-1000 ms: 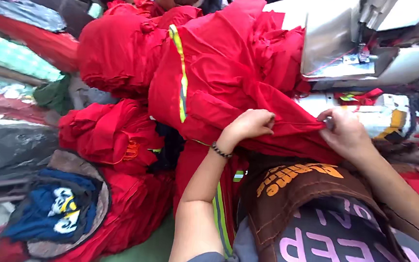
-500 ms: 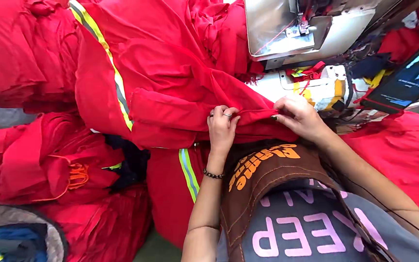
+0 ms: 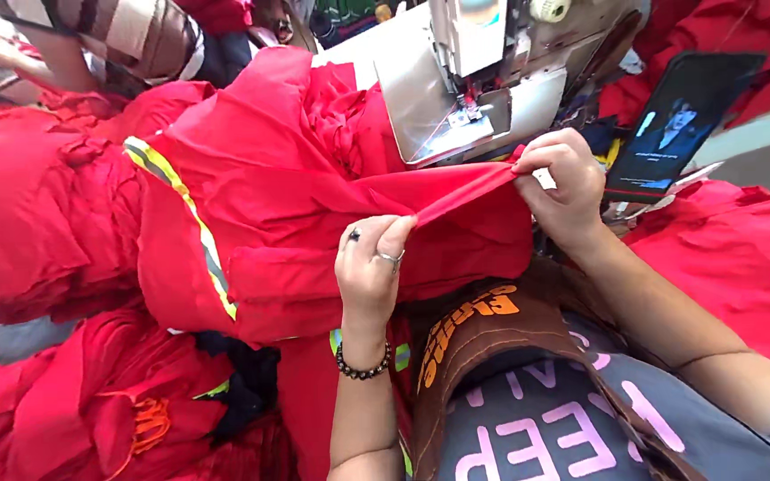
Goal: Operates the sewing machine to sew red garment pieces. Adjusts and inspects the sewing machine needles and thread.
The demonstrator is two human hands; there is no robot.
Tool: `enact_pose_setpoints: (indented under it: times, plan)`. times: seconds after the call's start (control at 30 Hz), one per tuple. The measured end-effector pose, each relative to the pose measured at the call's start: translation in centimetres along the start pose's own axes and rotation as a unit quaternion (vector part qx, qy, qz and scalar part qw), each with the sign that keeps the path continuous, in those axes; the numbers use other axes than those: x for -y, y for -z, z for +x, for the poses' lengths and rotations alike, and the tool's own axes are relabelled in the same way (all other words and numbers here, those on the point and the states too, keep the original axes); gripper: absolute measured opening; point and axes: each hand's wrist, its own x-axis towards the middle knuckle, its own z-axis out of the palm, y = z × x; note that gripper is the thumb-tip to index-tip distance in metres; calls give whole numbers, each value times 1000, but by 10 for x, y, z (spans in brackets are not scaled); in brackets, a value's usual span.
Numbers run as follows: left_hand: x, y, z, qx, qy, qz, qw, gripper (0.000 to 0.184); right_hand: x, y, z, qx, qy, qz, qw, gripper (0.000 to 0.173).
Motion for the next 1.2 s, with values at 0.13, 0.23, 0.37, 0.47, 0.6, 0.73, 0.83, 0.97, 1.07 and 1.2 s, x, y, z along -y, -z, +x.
enact_pose_setpoints:
  times: [0.13, 0.23, 0.37, 0.47, 0.6, 0.73, 0.83, 0.97, 1.07, 1.2]
  plan:
    - [2, -5, -15, -90, -8, 14, 996, 8, -1, -4, -9, -21, 54, -27, 998, 4]
    - [-1, -5, -18, -121, -22, 40, 992, 6, -2, -10, -13, -37, 94, -46, 994, 4]
    - [-1, -3, -18, -119, -42, 77, 989, 6, -3, -11, -13, -46, 124, -70, 989, 4]
    - [0, -4, -15, -121, -36, 61, 990, 5, -4, -11, -14, -50, 131, -90, 986, 5]
    - [-1, 4, 16, -87, 51, -239, 966, 9, 7, -6, -10, -16, 5, -4, 1000, 3]
    - [-6, 7, 65, -18, 112, -341, 933, 20, 28, 0, -5, 104, -261, 245, 928, 25]
    - [22, -39, 107, -1, 140, -267, 953, 8, 26, -1, -16, 197, -383, 356, 829, 27]
    - [52, -101, 120, 122, 238, -94, 959, 12, 13, -7, -33, 189, -485, 397, 756, 17]
    - [47, -114, 122, 141, 270, -26, 952, 17, 5, -6, -37, 174, -511, 401, 740, 12]
    - [44, -121, 116, 78, 272, -29, 959, 29, -1, -8, -41, 162, -499, 396, 754, 6]
